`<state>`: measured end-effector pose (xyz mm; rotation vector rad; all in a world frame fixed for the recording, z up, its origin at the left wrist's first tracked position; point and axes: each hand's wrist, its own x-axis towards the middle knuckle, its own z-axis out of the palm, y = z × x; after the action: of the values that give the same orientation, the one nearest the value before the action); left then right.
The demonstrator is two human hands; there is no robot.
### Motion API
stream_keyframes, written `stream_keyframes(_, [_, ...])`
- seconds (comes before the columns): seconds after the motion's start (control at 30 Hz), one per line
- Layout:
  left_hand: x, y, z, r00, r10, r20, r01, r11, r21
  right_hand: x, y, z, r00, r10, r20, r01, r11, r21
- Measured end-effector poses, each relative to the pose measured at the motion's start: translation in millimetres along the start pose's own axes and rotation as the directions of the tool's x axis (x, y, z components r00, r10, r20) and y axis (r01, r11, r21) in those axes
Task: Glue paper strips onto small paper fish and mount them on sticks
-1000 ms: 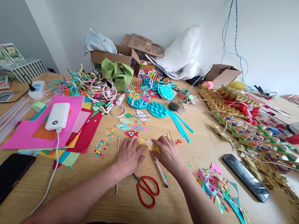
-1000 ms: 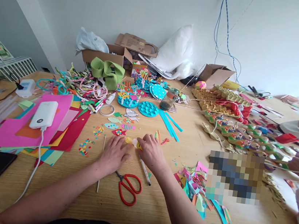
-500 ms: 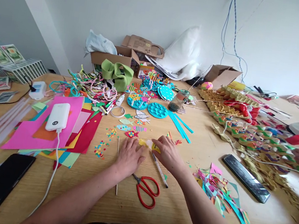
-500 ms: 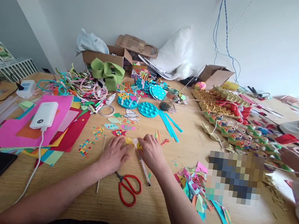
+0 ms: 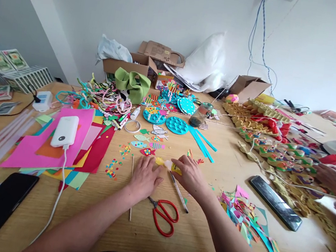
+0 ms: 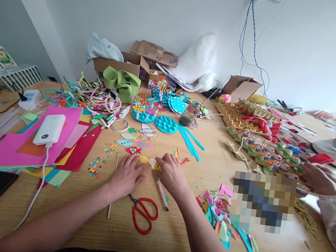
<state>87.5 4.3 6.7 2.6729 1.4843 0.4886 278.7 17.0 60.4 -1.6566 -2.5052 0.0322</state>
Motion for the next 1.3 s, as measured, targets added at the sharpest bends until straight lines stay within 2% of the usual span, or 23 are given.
stream_keyframes(0.13, [1,1,-2.3,1.0,-0.002,0.007,0.002,1.0,0.009,-7,9,6,0.999,0.029,-0.031,-0.021,0.976,0.218])
stream_keyframes(0.27, [1,1,-2.9,1.0,-0.008,0.004,0.008,1.0,0.008,-11,12,10,0.987,0.134,-0.085,-0.083,0.893,0.442])
stream_keyframes(0.43, [0,0,-1.9,1.0,-0.002,-0.003,0.002,1.0,0.003,-9,18,11,0.962,0.261,-0.076,-0.179,0.817,0.548])
stream_keyframes(0.6, [1,0,-2.6,1.0,0.016,-0.008,-0.016,1.0,0.006,1,37,12,0.911,0.399,-0.106,-0.322,0.847,0.422])
stream_keyframes(0.7, [1,0,-2.9,1.0,0.018,-0.019,-0.018,1.0,0.005,11,44,13,0.9,0.426,-0.094,-0.377,0.868,0.321])
stream_keyframes(0.93, [0,-1,-2.0,0.999,0.018,-0.032,-0.018,1.0,-0.006,26,45,11,0.9,0.435,-0.037,-0.419,0.884,0.206])
stream_keyframes(1.3, [1,-2,-1.2,0.999,0.022,-0.028,-0.023,1.0,-0.011,27,42,9,0.889,0.458,0.022,-0.454,0.874,0.174])
